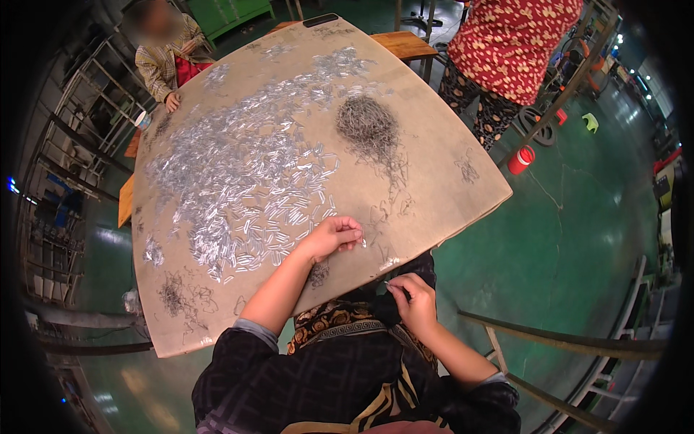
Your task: The person picks small silver pieces and dark wire from a table, attaches them together by hand, and hangs the assembled items on a nearby metal rack. The process repeats with multiple units.
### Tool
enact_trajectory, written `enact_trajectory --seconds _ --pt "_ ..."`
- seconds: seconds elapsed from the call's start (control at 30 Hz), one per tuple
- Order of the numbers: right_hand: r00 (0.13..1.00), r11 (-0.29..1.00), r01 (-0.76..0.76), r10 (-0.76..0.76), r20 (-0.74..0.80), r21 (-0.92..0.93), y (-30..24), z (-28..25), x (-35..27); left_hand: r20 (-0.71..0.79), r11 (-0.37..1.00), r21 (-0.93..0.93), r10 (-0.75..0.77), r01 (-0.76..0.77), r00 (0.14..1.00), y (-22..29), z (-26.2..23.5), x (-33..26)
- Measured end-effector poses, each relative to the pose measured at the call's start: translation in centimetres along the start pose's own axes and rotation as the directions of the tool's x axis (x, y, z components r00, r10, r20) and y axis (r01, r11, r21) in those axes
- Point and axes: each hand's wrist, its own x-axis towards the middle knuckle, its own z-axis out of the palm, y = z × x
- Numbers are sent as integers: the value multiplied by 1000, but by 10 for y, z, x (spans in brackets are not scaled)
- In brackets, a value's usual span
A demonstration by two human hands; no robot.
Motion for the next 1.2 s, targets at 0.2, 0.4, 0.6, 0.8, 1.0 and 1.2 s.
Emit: enact_trajectory --seconds 0.2,0.4,0.6,0.8,1.0,1.2 --pt "1000 1000 -18 18 -15 6 -6 -1 5 60 922 188 332 -337 941 -10 58 -47" --pt "1000 999 -29 29 -8 35 -3 2 3 73 811 385 449 -441 890 -14 81 -64" --pt "999 999 -36 35 26 37 -7 2 2 69 744 410 551 -527 832 -25 85 -64" --pt "996 988 12 -25 83 157 4 -1 2 69 667 458 633 -588 771 -38 87 -69" --pt "995 1000 25 -23 95 -19 19 -2 34 69 609 472 696 -638 715 -38 88 -75" --pt "983 910 168 -129 128 -378 40 56 76 59 579 507 716 -639 695 -43 88 -76"
